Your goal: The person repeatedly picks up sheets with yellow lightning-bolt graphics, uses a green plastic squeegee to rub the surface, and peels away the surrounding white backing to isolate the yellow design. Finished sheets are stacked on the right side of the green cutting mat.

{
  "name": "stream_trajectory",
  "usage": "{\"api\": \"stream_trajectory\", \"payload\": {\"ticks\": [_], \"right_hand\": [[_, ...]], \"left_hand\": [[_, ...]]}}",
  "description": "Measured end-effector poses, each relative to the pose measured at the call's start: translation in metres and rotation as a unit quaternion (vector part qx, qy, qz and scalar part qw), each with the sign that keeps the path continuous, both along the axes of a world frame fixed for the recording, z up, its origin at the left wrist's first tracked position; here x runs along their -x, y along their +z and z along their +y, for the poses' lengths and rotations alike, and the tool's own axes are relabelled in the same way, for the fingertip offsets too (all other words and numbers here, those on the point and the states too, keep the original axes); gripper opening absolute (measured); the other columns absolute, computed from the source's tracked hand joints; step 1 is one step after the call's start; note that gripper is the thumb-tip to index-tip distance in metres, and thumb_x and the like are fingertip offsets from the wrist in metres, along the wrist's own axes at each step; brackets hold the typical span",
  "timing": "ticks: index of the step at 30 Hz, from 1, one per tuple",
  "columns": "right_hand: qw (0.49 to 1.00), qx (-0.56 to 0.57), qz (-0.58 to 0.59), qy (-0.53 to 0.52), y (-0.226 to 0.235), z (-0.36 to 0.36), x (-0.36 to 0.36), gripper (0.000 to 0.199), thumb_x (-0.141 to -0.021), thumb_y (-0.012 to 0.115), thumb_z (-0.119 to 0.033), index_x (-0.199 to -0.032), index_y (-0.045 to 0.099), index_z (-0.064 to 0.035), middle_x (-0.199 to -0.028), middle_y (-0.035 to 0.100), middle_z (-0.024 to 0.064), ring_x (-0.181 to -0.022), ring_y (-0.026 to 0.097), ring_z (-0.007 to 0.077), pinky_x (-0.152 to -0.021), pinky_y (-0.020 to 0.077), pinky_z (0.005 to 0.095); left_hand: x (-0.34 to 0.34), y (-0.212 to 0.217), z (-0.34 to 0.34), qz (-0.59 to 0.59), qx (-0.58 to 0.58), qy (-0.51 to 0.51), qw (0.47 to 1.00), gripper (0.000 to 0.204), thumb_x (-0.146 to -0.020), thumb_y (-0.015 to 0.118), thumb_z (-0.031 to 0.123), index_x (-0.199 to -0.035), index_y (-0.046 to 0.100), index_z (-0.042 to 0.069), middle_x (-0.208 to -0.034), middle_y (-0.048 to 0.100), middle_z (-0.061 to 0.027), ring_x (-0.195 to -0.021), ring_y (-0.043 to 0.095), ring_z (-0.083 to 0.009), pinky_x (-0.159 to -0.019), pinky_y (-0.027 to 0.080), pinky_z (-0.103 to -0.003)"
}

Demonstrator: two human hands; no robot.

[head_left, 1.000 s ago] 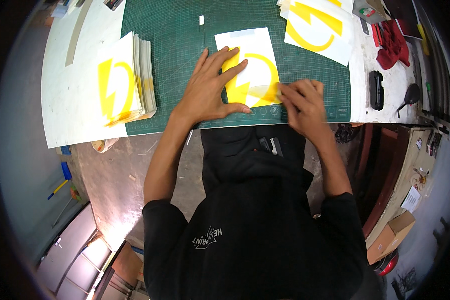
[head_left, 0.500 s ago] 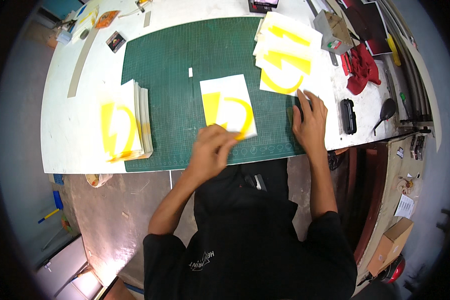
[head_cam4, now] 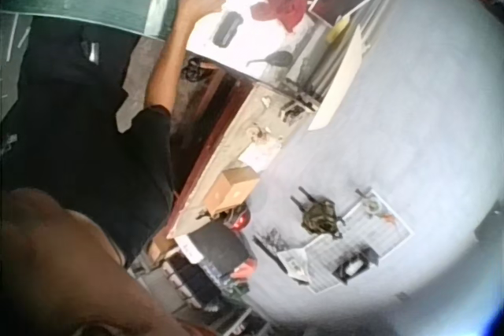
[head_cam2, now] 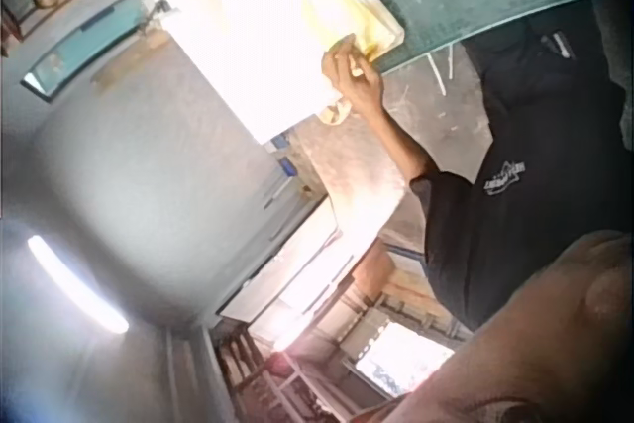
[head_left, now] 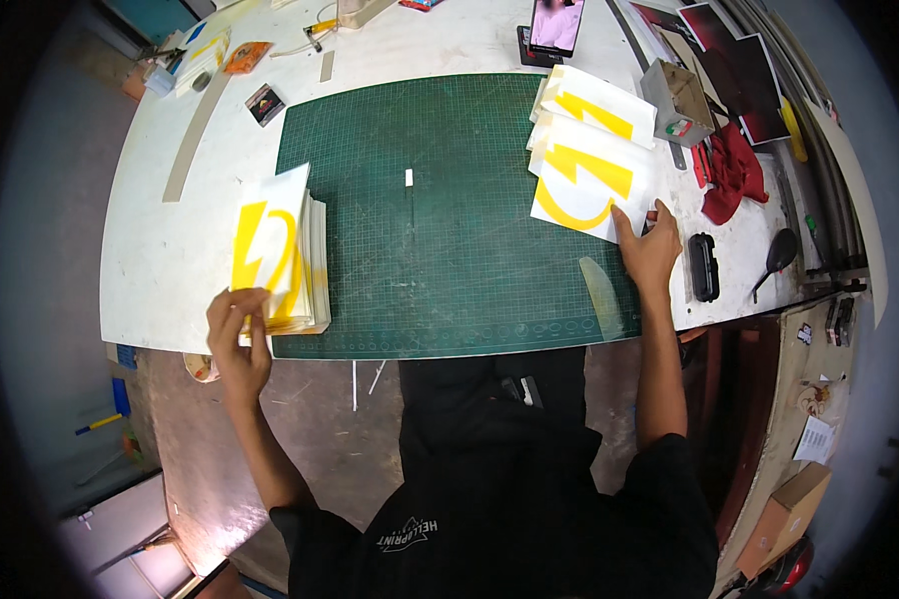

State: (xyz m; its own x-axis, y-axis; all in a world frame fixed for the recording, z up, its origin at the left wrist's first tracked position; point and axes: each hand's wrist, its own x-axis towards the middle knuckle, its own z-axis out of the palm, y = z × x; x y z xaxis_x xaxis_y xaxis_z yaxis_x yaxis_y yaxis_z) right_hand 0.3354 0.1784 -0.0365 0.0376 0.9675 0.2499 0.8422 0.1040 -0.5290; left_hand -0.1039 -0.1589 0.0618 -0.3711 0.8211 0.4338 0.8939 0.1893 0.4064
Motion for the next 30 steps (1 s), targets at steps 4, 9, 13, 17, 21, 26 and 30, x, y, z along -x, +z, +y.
{"api": "stream_trajectory", "payload": {"ticks": [4, 9, 13, 17, 21, 26, 30], "right_hand": [[0.998, -0.005, 0.058, 0.003, -0.011, 0.014, -0.019, 0.057, -0.085, 0.088, -0.030, -0.124, 0.068, 0.0068, -0.095, 0.071, 0.0150, -0.089, 0.068, 0.0262, -0.086, 0.0511, 0.0401], [0.970, -0.007, 0.236, 0.057, -0.007, 0.012, -0.028, 0.022, -0.093, 0.082, -0.014, -0.101, 0.074, 0.0053, -0.080, 0.069, 0.0024, -0.074, 0.060, 0.0065, -0.071, 0.0468, 0.0209], [0.927, 0.004, 0.337, 0.164, 0.031, -0.033, -0.010, 0.012, -0.099, 0.076, -0.005, -0.104, 0.072, 0.0049, -0.090, 0.070, 0.0006, -0.081, 0.062, 0.0051, -0.075, 0.0483, 0.0209], [0.880, 0.068, 0.426, 0.200, 0.049, -0.070, -0.007, 0.011, -0.099, 0.074, -0.001, -0.108, 0.070, 0.0032, -0.095, 0.072, 0.0031, -0.083, 0.064, 0.0070, -0.077, 0.0506, 0.0220], [0.844, 0.148, 0.470, 0.212, 0.042, -0.088, -0.010, 0.007, -0.099, 0.075, -0.001, -0.102, 0.070, 0.0018, -0.094, 0.067, 0.0021, -0.082, 0.060, 0.0066, -0.075, 0.0467, 0.0215], [0.797, 0.146, 0.534, 0.241, 0.037, -0.095, -0.009, 0.003, -0.099, 0.072, 0.002, -0.097, 0.069, 0.0012, -0.097, 0.063, 0.0039, -0.087, 0.055, 0.0074, -0.078, 0.0443, 0.0225], [0.745, 0.186, 0.570, 0.292, 0.045, -0.098, -0.022, 0.002, -0.099, 0.070, 0.002, -0.100, 0.068, 0.0025, -0.101, 0.069, 0.0055, -0.088, 0.059, 0.0073, -0.079, 0.0462, 0.0233]], "left_hand": [[-0.008, -0.007, -0.005, 0.043, 0.045, -0.013, 0.998, 0.023, -0.091, 0.072, 0.006, -0.113, 0.075, 0.000, -0.108, 0.069, -0.0159, -0.111, 0.061, -0.0370, -0.106, 0.044, -0.046], [-0.054, -0.013, 0.013, 0.051, -0.126, -0.018, 0.991, 0.032, -0.087, 0.076, 0.013, -0.116, 0.073, -0.001, -0.108, 0.068, -0.0175, -0.103, 0.062, -0.0392, -0.100, 0.047, -0.050], [-0.121, -0.049, 0.060, -0.199, -0.105, -0.129, 0.966, 0.035, -0.089, 0.076, 0.008, -0.122, 0.070, -0.004, -0.114, 0.071, -0.0214, -0.111, 0.067, -0.0322, -0.099, 0.053, -0.042], [-0.167, -0.077, 0.133, -0.547, -0.144, -0.117, 0.816, 0.054, -0.104, 0.068, 0.020, -0.149, 0.052, -0.003, -0.128, 0.070, -0.0192, -0.121, 0.067, -0.0264, -0.103, 0.055, -0.040], [-0.158, -0.081, 0.155, -0.638, -0.056, -0.166, 0.750, 0.042, -0.111, 0.059, 0.024, -0.141, 0.060, -0.004, -0.119, 0.074, -0.0119, -0.107, 0.072, -0.0165, -0.092, 0.059, -0.033], [-0.151, -0.096, 0.137, -0.545, -0.007, -0.108, 0.831, 0.029, -0.111, 0.060, 0.020, -0.118, 0.073, -0.005, -0.106, 0.076, -0.0079, -0.091, 0.071, -0.0096, -0.077, 0.058, -0.026], [-0.145, -0.101, 0.127, -0.555, -0.054, -0.103, 0.824, 0.019, -0.106, 0.066, 0.009, -0.116, 0.073, -0.005, -0.100, 0.077, -0.0060, -0.087, 0.069, -0.0085, -0.077, 0.056, -0.024]]}}
